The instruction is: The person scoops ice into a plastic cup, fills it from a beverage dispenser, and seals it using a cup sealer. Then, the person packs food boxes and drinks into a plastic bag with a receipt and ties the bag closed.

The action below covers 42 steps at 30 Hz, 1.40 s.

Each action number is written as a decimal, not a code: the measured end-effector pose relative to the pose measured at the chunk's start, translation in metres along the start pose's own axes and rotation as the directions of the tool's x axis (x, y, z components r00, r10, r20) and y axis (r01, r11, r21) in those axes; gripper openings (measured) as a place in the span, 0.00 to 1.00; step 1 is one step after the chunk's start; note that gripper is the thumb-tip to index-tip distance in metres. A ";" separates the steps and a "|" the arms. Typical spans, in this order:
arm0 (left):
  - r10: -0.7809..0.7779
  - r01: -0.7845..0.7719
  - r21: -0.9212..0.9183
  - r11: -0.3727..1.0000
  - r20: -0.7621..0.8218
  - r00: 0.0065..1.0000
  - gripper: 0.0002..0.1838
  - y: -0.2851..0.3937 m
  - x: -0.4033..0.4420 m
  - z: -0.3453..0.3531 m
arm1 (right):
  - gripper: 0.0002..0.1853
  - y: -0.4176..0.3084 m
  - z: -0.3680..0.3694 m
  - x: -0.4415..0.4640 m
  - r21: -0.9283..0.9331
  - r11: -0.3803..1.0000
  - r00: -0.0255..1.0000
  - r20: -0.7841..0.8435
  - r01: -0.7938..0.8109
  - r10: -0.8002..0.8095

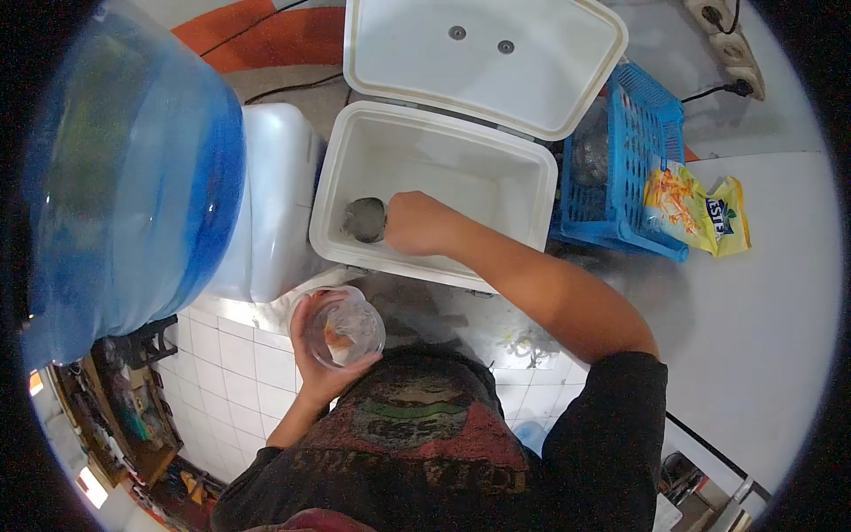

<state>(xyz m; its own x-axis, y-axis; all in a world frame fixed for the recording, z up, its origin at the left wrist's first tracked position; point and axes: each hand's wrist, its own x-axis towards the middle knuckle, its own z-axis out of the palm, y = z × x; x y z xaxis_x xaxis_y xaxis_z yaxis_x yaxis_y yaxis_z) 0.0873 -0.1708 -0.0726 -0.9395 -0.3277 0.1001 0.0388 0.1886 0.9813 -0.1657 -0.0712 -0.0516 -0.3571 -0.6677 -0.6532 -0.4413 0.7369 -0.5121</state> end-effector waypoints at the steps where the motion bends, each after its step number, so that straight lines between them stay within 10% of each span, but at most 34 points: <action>1: 0.006 -0.007 -0.022 1.000 -0.005 1.000 0.63 -0.001 -0.001 0.000 | 0.15 -0.002 0.001 -0.002 -0.030 0.999 0.999 -0.039 0.028 -0.029; 18: 0.025 -0.026 -0.021 0.999 -0.028 0.999 0.60 0.011 -0.008 0.003 | 0.16 -0.020 0.003 -0.038 -0.054 0.992 0.937 -0.328 0.110 -0.122; 29: 0.007 -0.021 -0.070 0.997 -0.186 0.983 0.62 0.022 0.014 -0.002 | 0.15 0.051 0.025 -0.042 0.585 0.802 0.948 -0.307 0.118 0.084; 42: 0.065 -0.063 0.031 0.998 -0.097 0.993 0.62 0.037 0.041 0.029 | 0.13 -0.030 -0.062 -0.187 0.075 0.982 0.925 -0.355 0.175 -0.138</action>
<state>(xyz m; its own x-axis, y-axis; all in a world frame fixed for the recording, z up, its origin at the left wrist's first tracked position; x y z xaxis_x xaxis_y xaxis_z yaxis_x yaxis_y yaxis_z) 0.0402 -0.1504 -0.0366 -0.8975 -0.4028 0.1794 0.0870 0.2370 0.9676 -0.1367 0.0254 0.1201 -0.5617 -0.7565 -0.3351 -0.4343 0.6143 -0.6588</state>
